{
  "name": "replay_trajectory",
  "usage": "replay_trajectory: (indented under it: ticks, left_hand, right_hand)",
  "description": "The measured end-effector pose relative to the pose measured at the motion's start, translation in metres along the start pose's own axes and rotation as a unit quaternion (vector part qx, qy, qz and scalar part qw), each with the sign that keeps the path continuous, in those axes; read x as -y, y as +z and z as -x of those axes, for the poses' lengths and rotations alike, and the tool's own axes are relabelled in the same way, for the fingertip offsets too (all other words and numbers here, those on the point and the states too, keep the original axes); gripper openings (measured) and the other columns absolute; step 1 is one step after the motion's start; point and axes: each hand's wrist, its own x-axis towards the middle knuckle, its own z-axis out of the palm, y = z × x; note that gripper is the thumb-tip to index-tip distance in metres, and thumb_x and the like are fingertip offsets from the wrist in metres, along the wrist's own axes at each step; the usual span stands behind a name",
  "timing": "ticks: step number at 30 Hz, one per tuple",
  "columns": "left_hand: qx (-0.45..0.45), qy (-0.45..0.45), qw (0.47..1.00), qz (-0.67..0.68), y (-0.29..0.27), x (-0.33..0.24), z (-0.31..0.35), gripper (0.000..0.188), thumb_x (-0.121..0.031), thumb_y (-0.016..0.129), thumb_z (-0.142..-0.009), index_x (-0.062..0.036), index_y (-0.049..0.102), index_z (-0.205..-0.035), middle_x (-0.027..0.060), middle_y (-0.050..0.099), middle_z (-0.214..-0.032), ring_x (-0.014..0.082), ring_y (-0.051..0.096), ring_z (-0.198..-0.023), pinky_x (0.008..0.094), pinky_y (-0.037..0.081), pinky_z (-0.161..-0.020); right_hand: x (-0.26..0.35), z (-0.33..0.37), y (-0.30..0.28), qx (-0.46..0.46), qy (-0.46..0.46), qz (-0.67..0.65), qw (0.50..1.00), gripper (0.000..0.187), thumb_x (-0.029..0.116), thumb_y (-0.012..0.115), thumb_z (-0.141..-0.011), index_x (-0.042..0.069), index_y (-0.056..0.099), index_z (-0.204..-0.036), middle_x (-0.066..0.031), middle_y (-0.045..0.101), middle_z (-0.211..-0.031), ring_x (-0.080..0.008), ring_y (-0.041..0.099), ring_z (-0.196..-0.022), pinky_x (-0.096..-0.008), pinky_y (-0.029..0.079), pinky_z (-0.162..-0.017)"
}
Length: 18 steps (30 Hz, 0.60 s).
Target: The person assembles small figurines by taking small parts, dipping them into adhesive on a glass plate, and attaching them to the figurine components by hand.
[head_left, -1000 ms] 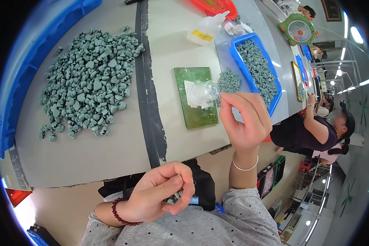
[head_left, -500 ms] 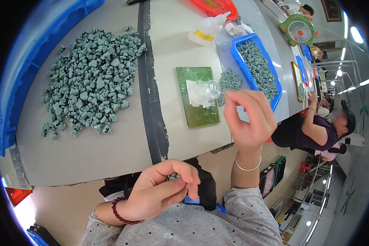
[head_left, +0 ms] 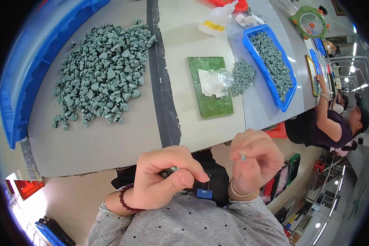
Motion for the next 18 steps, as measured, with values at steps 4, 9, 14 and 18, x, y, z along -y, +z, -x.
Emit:
replay_trajectory:
  ticks: [4,9,14,18]
  left_hand:
    - [-0.038,0.014,0.999,0.000,0.005,-0.003,0.001,0.038,-0.039,0.067,-0.079,-0.0021,0.060,-0.071,0.0048,0.055,-0.063,0.0086,0.049,-0.050,0.0204,0.036,-0.046]
    - [0.016,-0.036,0.998,0.044,-0.003,-0.008,0.009,0.015,-0.012,0.064,-0.083,0.0019,0.061,-0.087,0.0086,0.064,-0.078,0.0105,0.059,-0.066,0.0210,0.044,-0.062]
    - [-0.014,0.002,0.999,0.047,0.000,-0.001,0.012,0.012,-0.009,0.063,-0.083,0.0013,0.057,-0.086,0.0088,0.064,-0.077,0.0104,0.059,-0.068,0.0217,0.044,-0.062]
    - [-0.045,0.059,0.997,-0.033,0.003,0.003,0.009,0.032,-0.029,0.068,-0.081,-0.0033,0.049,-0.081,0.0066,0.054,-0.069,0.0094,0.046,-0.051,0.0202,0.035,-0.042]
  right_hand:
    - [0.002,0.006,0.000,0.025,0.060,-0.109,0.992,0.013,-0.009,0.060,-0.067,-0.006,0.060,-0.080,-0.0138,0.062,-0.074,-0.0176,0.058,-0.064,-0.0254,0.045,-0.056]
    - [0.001,0.007,0.000,0.048,0.105,-0.135,0.984,0.013,-0.009,0.061,-0.067,-0.007,0.061,-0.080,-0.0143,0.062,-0.075,-0.0173,0.058,-0.064,-0.0250,0.045,-0.056]
    - [0.002,0.007,0.000,0.063,0.124,-0.173,0.975,0.014,-0.010,0.061,-0.067,-0.007,0.062,-0.080,-0.0144,0.063,-0.074,-0.0171,0.058,-0.064,-0.0247,0.044,-0.056]
    - [0.005,0.006,0.001,0.064,0.113,-0.148,0.981,0.015,-0.010,0.062,-0.065,-0.006,0.063,-0.080,-0.0136,0.063,-0.073,-0.0166,0.058,-0.063,-0.0244,0.045,-0.056]
